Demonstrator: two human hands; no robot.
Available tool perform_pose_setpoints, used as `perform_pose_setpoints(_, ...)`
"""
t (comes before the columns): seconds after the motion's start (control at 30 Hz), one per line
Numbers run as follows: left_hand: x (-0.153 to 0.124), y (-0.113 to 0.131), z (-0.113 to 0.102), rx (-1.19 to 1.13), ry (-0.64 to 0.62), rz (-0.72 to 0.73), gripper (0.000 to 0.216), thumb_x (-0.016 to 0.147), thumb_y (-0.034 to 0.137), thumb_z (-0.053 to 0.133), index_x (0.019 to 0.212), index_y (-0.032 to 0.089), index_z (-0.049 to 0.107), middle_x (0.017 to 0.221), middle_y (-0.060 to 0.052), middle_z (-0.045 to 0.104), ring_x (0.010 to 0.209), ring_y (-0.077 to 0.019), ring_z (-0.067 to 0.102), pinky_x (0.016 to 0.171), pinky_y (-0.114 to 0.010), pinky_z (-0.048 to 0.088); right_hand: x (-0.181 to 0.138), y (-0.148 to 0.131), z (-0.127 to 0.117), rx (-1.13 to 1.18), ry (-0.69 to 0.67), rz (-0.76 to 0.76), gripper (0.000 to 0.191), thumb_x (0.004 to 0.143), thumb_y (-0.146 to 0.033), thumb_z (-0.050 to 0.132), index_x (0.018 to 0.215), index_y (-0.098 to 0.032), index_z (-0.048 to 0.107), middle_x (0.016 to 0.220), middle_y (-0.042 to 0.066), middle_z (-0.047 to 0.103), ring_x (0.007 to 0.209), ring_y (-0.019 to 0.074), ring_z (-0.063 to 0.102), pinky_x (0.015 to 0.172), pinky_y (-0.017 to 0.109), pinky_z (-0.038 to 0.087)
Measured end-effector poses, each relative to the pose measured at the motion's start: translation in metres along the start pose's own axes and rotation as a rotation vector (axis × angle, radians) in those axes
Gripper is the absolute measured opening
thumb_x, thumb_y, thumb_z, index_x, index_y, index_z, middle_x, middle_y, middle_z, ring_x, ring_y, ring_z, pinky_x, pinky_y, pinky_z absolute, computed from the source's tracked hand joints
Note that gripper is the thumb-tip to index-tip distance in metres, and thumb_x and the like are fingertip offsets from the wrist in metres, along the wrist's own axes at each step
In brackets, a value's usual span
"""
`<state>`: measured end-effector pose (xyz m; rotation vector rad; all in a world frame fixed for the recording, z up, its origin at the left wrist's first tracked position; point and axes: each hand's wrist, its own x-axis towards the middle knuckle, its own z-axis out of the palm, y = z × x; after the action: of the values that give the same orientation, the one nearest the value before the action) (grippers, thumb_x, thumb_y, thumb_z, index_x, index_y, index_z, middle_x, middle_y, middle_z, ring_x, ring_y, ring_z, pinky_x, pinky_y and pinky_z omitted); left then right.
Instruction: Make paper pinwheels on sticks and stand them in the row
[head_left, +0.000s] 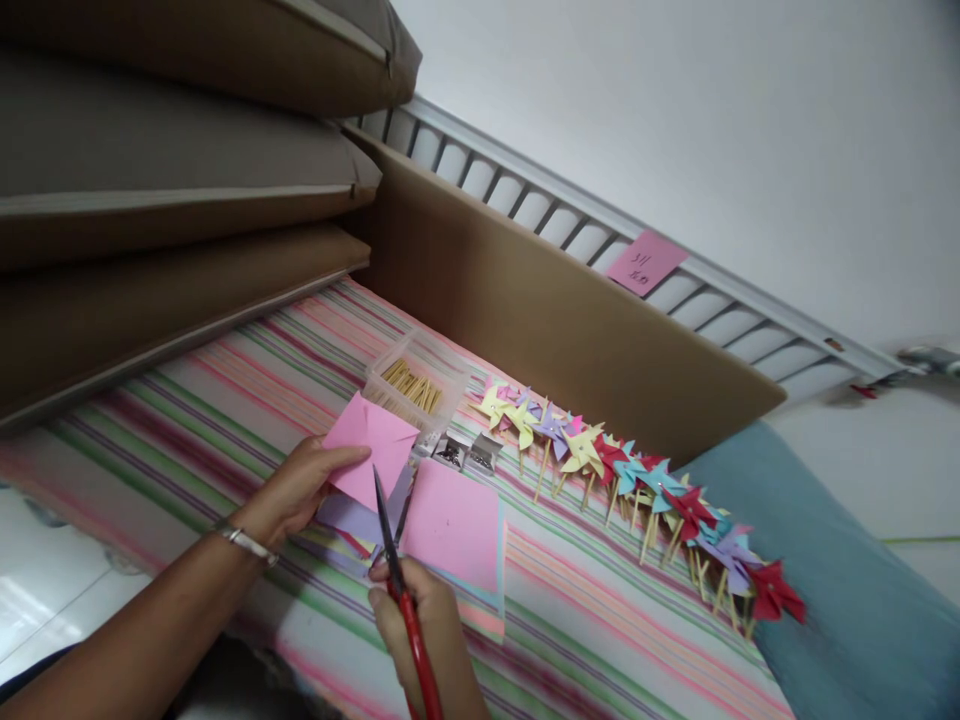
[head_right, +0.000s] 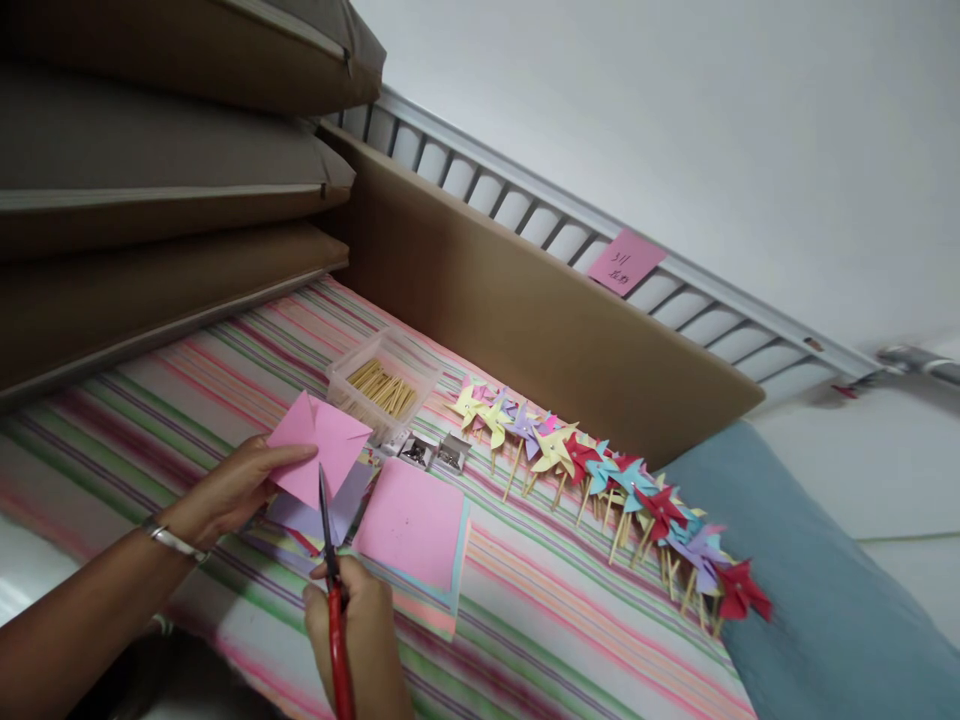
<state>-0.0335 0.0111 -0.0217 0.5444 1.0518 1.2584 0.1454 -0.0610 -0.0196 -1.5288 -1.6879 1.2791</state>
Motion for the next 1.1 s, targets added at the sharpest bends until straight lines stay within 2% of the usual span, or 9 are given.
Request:
perform_pose_setpoints(0.13,0.004,0.006,-0.009,-0.006,0.053,0.038,0.015,0.062,0.023,0.075,0.072,0.012,0.071,0.062,-0.006,0.071,0.053,-0.0177,0.064,0.048,-0.023,0.048,0.001,0.010,-0.002,-0.050,0.018,0.008,0.016,0.069,-0.013,0.056,0.080,-0.015,0.067,0.057,-0.003,0.050,0.052,0.0106,0.043,0.051,0.021,0.036)
perform_pose_setpoints(0.23,0.005,0.013,-0.019,0.006,0.048,0.077,0.019,0.061,0.022,0.075,0.078,0.012,0.072,0.068,-0.008,0.073,0.058,-0.0192,0.065,0.052,-0.024,0.049,0.003,0.018,-0.008,0.032,0.106,0.009,0.019,0.073,-0.019,0.056,0.090,-0.015,0.065,0.061,-0.002,0.054,0.049,0.0109,0.045,0.047,0.021,0.037)
perform_pose_setpoints(0.33,0.000,0.014,-0.021,0.109,-0.130,0.001,0.023,0.061,0.023,0.075,0.081,0.011,0.072,0.072,-0.010,0.074,0.059,-0.0205,0.066,0.051,-0.024,0.047,0.007,0.022,-0.017,0.243,0.217,-0.023,0.037,0.078,-0.033,0.059,0.111,-0.018,0.053,0.070,0.000,0.058,0.053,0.0133,0.053,0.044,0.021,0.040)
perform_pose_setpoints(0.47,-0.009,0.003,-0.011,0.239,-0.425,-0.162,0.026,0.061,0.023,0.074,0.084,0.010,0.074,0.077,-0.010,0.074,0.063,-0.0201,0.065,0.056,-0.023,0.045,0.013,0.022,-0.028,0.441,0.342,-0.184,0.048,0.073,-0.039,0.069,0.112,-0.021,0.047,0.094,0.006,0.062,0.078,0.0169,0.061,0.065,0.027,0.049)
perform_pose_setpoints(0.67,-0.011,-0.015,0.008,0.309,-0.586,-0.251,0.020,0.063,0.022,0.075,0.081,0.012,0.074,0.075,-0.006,0.074,0.064,-0.0183,0.064,0.060,-0.023,0.045,0.010,0.014,-0.029,0.477,0.183,-0.119,0.032,0.073,-0.024,0.064,0.103,-0.022,0.052,0.064,-0.007,0.052,0.042,0.0060,0.040,0.042,0.018,0.036)
perform_pose_setpoints(0.77,-0.011,-0.020,0.015,0.168,-0.515,-0.241,0.022,0.069,0.028,0.072,0.086,0.014,0.074,0.077,-0.006,0.074,0.065,-0.0171,0.064,0.060,-0.022,0.045,0.011,0.011,-0.028,0.546,0.225,-0.147,0.028,0.075,-0.023,0.060,0.101,-0.022,0.051,0.068,-0.006,0.052,0.045,0.0066,0.043,0.043,0.018,0.037)
perform_pose_setpoints(0.9,-0.017,-0.032,0.029,-0.076,-0.343,-0.191,0.022,0.071,0.031,0.072,0.088,0.017,0.073,0.084,-0.006,0.074,0.071,-0.0181,0.065,0.066,-0.025,0.047,0.017,0.015,-0.026,0.654,0.432,-0.226,0.028,0.076,-0.024,0.060,0.102,-0.023,0.052,0.078,-0.004,0.052,0.059,0.0095,0.051,0.050,0.019,0.044)
perform_pose_setpoints(1.0,-0.026,-0.043,0.043,-0.087,-0.343,-0.127,0.024,0.070,0.028,0.073,0.091,0.016,0.073,0.092,-0.008,0.074,0.081,-0.0209,0.065,0.077,-0.028,0.047,0.021,0.022,-0.022,0.616,0.484,-0.234,0.030,0.077,-0.027,0.060,0.105,-0.022,0.051,0.083,-0.002,0.054,0.063,0.0110,0.053,0.053,0.021,0.046)
perform_pose_setpoints(1.1,-0.028,-0.048,0.049,-0.021,-0.283,-0.072,0.029,0.069,0.028,0.074,0.094,0.014,0.072,0.088,-0.008,0.074,0.083,-0.0230,0.066,0.079,-0.030,0.047,0.023,0.028,-0.016,0.538,0.461,-0.205,0.035,0.076,-0.030,0.061,0.109,-0.022,0.050,0.082,-0.002,0.054,0.060,0.0114,0.053,0.052,0.023,0.047)
